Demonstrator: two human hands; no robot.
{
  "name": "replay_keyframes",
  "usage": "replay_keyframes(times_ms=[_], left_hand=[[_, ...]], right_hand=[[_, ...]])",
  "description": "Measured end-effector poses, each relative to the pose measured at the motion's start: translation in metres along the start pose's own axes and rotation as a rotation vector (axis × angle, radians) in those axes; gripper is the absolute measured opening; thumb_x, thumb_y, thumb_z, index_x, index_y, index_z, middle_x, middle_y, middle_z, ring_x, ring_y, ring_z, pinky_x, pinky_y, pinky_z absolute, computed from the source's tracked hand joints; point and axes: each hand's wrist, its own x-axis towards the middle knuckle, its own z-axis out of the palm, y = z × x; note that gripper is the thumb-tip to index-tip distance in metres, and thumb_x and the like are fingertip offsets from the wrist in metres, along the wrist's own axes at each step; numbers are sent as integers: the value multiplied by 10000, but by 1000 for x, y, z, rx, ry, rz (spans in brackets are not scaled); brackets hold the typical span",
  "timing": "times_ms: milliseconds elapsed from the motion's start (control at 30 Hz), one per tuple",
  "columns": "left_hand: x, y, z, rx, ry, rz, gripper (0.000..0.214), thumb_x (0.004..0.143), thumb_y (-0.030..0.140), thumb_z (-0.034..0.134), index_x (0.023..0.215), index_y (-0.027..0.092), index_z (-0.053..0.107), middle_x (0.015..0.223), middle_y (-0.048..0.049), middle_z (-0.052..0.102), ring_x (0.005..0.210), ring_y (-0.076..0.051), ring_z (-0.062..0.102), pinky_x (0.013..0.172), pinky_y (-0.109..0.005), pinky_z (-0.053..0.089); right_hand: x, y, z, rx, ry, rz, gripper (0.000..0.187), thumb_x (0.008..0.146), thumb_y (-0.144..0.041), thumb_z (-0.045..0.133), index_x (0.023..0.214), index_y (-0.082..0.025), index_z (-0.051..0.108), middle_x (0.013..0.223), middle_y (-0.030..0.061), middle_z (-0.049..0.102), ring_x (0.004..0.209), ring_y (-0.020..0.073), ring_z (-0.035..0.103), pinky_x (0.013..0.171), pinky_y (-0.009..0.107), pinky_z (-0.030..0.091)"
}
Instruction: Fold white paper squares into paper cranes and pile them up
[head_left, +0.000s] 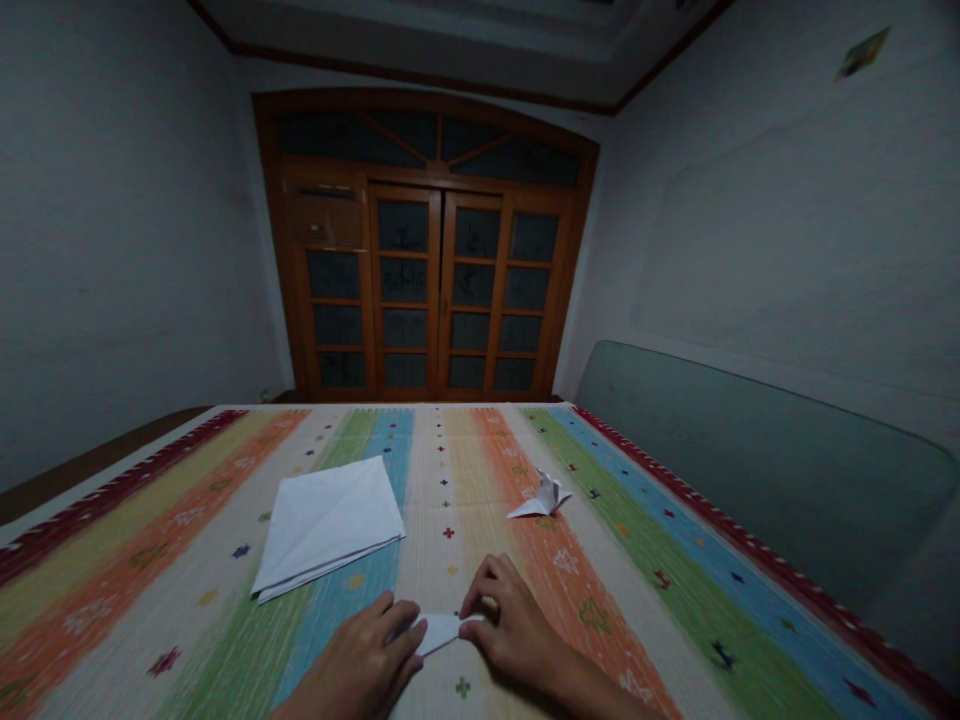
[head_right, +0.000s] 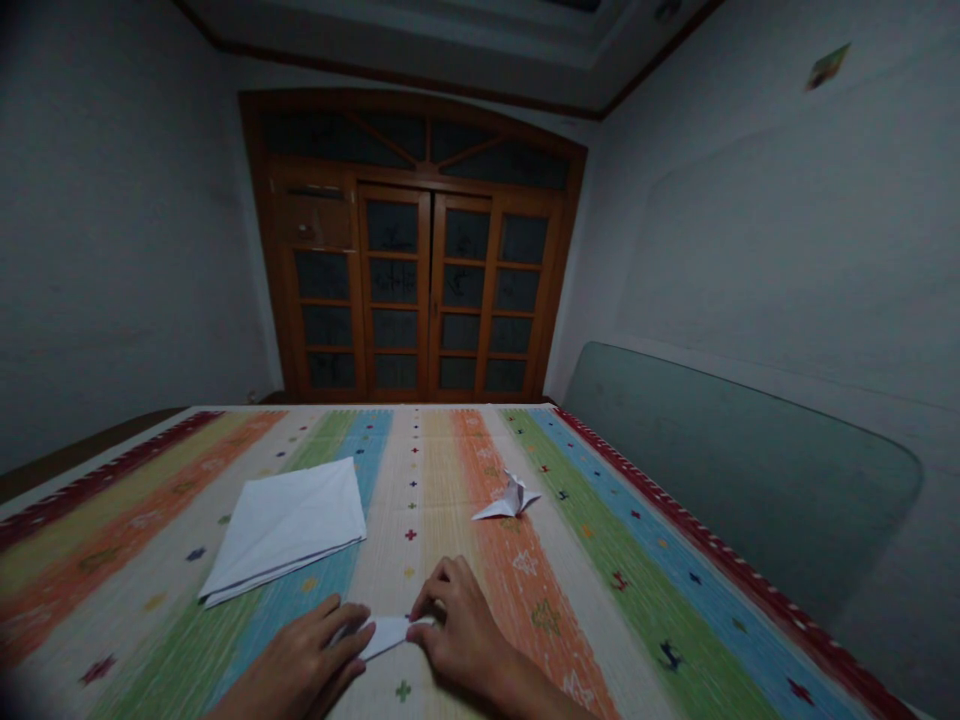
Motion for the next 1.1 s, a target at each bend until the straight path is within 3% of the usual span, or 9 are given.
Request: replay_keyframes(times_ms=[233, 400, 600, 733, 933, 1100], left_hand=[[2, -21, 13, 52, 53, 23, 367, 943, 40, 617, 1216, 278, 678, 1260, -103, 684, 1088, -310, 644, 842, -420, 618], [9, -17, -2, -152, 13, -20, 280, 955, 52, 607, 1119, 257, 704, 1063, -82, 667, 964, -253, 660, 793, -328, 584], [15, -3, -21, -355, -125, -43, 204, 949, 129, 658, 1111, 253, 663, 1108, -79, 645, 1009, -255, 657, 871, -334, 564], [15, 0, -19, -320, -138, -37, 162, 935, 139, 677, 1058, 238, 641, 1115, -87, 639, 981, -250, 663, 857, -323, 573], [17, 6, -11, -160, 0, 54, 189, 919, 57, 573, 951, 227, 647, 955, -76, 700, 929, -271, 662, 804, -330, 560], [18, 16, -3, -373, 13, -147, 130, 932, 133, 592, 917, 229, 679, 920, -64, 722, 857, -247, 681, 741, -299, 546]], right_hand=[[-3, -9, -5, -45, -105, -55, 167, 736, -114, 848, 852, -177, 744, 1027, 60, 655, 1006, 236, 596, 881, 348, 457], [-4, -12, -9, 2, -176, -212, 135, 809, -71, 714, 891, -173, 747, 1002, 74, 683, 1000, 229, 628, 888, 332, 487], [-8, -13, -12, 13, -182, -391, 299, 894, -78, 607, 1137, -200, 731, 1121, 110, 710, 1083, 234, 644, 955, 341, 515], [-9, -11, -8, -34, -174, -380, 317, 853, -82, 685, 1135, -213, 749, 1170, 115, 694, 1124, 239, 637, 978, 338, 509], [-6, -5, -1, -98, -147, -346, 247, 843, -69, 688, 1021, -217, 776, 1064, 87, 709, 1027, 234, 656, 910, 337, 510], [-4, -5, 2, -105, -103, -295, 123, 861, -89, 684, 904, -171, 765, 982, 92, 701, 927, 222, 650, 810, 311, 502]])
